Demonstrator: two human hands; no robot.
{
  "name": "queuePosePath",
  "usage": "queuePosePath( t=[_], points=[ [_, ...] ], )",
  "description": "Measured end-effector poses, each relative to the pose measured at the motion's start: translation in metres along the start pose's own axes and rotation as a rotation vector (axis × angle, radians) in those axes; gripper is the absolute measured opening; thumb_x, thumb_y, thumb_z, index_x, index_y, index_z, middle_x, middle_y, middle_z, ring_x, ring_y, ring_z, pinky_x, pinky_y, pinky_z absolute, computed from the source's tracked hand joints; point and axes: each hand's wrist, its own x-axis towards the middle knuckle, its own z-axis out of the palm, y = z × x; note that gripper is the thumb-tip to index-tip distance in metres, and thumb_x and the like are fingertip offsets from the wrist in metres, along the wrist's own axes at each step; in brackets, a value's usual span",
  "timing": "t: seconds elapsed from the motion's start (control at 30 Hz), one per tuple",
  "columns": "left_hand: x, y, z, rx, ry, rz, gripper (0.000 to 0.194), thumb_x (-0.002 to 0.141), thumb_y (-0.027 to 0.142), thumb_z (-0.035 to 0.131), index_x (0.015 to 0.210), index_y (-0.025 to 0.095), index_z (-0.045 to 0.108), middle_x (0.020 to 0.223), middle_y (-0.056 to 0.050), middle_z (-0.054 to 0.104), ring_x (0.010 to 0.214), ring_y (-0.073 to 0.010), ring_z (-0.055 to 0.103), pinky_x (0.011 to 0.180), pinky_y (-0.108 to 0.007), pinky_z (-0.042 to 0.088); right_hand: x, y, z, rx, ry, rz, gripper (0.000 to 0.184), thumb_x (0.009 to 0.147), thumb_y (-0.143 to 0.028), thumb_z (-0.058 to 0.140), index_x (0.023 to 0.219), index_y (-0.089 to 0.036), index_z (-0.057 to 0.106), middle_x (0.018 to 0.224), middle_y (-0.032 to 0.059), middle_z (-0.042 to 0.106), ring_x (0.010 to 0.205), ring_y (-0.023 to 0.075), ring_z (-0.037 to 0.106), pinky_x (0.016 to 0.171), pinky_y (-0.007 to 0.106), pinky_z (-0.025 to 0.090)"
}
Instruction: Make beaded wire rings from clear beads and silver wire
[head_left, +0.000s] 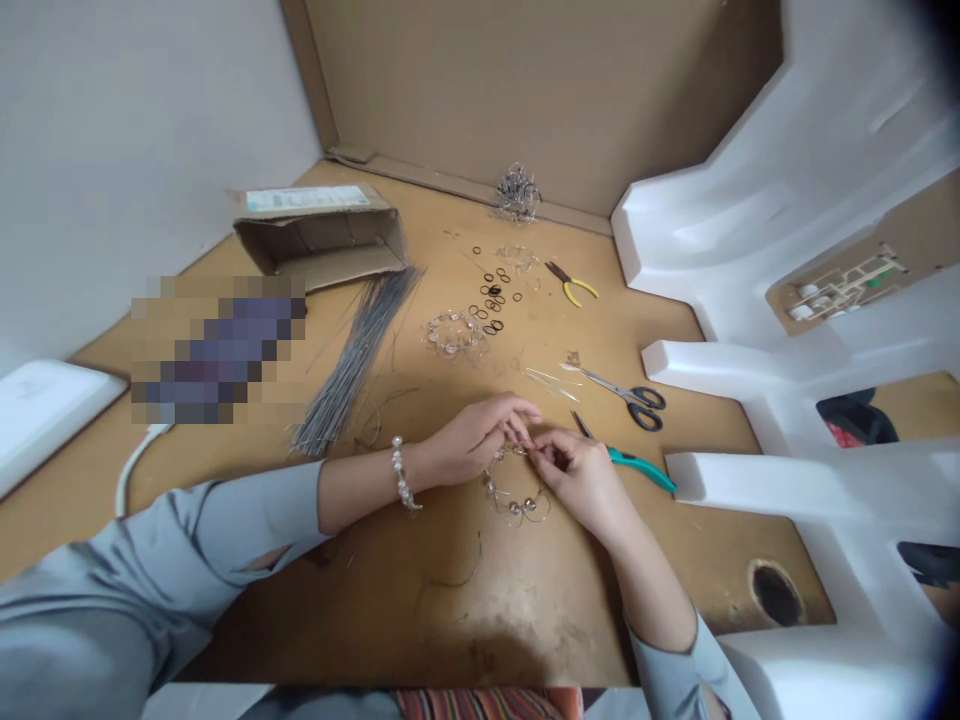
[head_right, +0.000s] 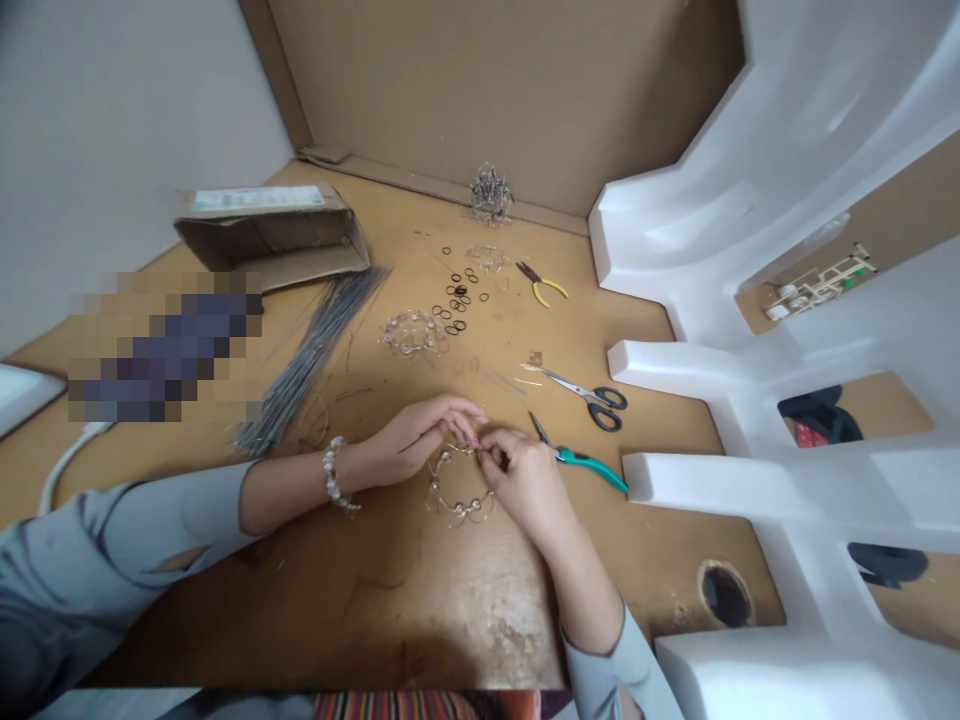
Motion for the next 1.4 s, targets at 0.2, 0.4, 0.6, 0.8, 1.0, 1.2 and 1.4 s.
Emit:
queuePosePath(
  t=[0.2, 0.4, 0.6, 0.8, 1.0, 1.2, 1.4],
  points=[
    [0.004, -0.002, -0.004, 0.038, 0.128, -0.086, 0.030, 0.080, 0.004, 0.034, 0.101, 0.014, 0.053, 0.089, -0.007, 0.063, 0.082, -0.0133, 0.060, 0.077, -0.031, 0.050, -0.002, 0.005, -0.005, 0.132, 0.038, 0.122, 0.017, 0.080, -0.029, 0.051, 0.079, -0.018, 0.064, 0.059, -0.0008, 0.058, 0.050, 0.0094, 0.050, 0.049, 0.019, 0.041],
    [0.004, -0.003, -0.002, 0.061, 0.124, -0.101, 0.030, 0.079, 0.004, 0.034, 0.099, 0.014, 0.054, 0.089, -0.006, 0.061, 0.080, -0.0125, 0.058, 0.074, -0.029, 0.049, -0.001, 0.008, -0.006, 0.229, 0.026, 0.199, 0.019, 0.080, -0.034, 0.053, 0.079, -0.017, 0.062, 0.059, -0.0009, 0.059, 0.047, 0.0088, 0.051, 0.047, 0.020, 0.042],
    [0.004, 0.002, -0.002, 0.202, 0.069, -0.055, 0.021, 0.085, 0.013, 0.040, 0.093, 0.016, 0.059, 0.087, -0.004, 0.060, 0.081, -0.0129, 0.055, 0.076, -0.027, 0.045, -0.003, 0.009, -0.007, 0.222, 0.023, 0.202, 0.021, 0.080, -0.035, 0.053, 0.083, -0.018, 0.065, 0.063, -0.0007, 0.061, 0.048, 0.0092, 0.053, 0.051, 0.022, 0.045],
    [0.005, 0.005, -0.002, 0.290, 0.016, -0.037, 0.017, 0.086, 0.019, 0.046, 0.086, 0.017, 0.063, 0.081, -0.003, 0.062, 0.079, -0.0135, 0.055, 0.075, -0.027, 0.043, -0.003, 0.006, -0.010, 0.162, 0.039, 0.146, 0.020, 0.079, -0.028, 0.052, 0.086, -0.019, 0.068, 0.067, 0.0011, 0.065, 0.059, 0.0116, 0.058, 0.059, 0.024, 0.047],
    [0.005, 0.004, -0.002, 0.313, 0.014, -0.051, 0.016, 0.085, 0.017, 0.048, 0.091, 0.016, 0.062, 0.083, -0.003, 0.063, 0.080, -0.0133, 0.055, 0.075, -0.026, 0.043, -0.004, 0.007, -0.009, 0.215, 0.035, 0.185, 0.023, 0.079, -0.029, 0.051, 0.092, -0.018, 0.067, 0.069, 0.0008, 0.065, 0.061, 0.0111, 0.058, 0.062, 0.025, 0.047],
    [0.004, 0.004, -0.001, 0.318, -0.005, -0.092, 0.018, 0.086, 0.019, 0.045, 0.095, 0.017, 0.062, 0.084, -0.002, 0.065, 0.080, -0.0133, 0.056, 0.074, -0.026, 0.043, -0.006, 0.006, -0.011, 0.234, 0.034, 0.194, 0.025, 0.078, -0.024, 0.048, 0.095, -0.018, 0.066, 0.071, 0.0004, 0.066, 0.062, 0.0111, 0.059, 0.063, 0.025, 0.047],
    [0.003, 0.007, -0.001, 0.317, -0.044, -0.069, 0.017, 0.084, 0.018, 0.048, 0.094, 0.017, 0.061, 0.082, -0.002, 0.065, 0.075, -0.0126, 0.055, 0.070, -0.024, 0.042, -0.006, -0.004, -0.017, 0.341, 0.009, 0.160, 0.024, 0.078, -0.024, 0.048, 0.096, -0.018, 0.064, 0.073, 0.0000, 0.066, 0.062, 0.0105, 0.058, 0.062, 0.024, 0.047]
  ],
)
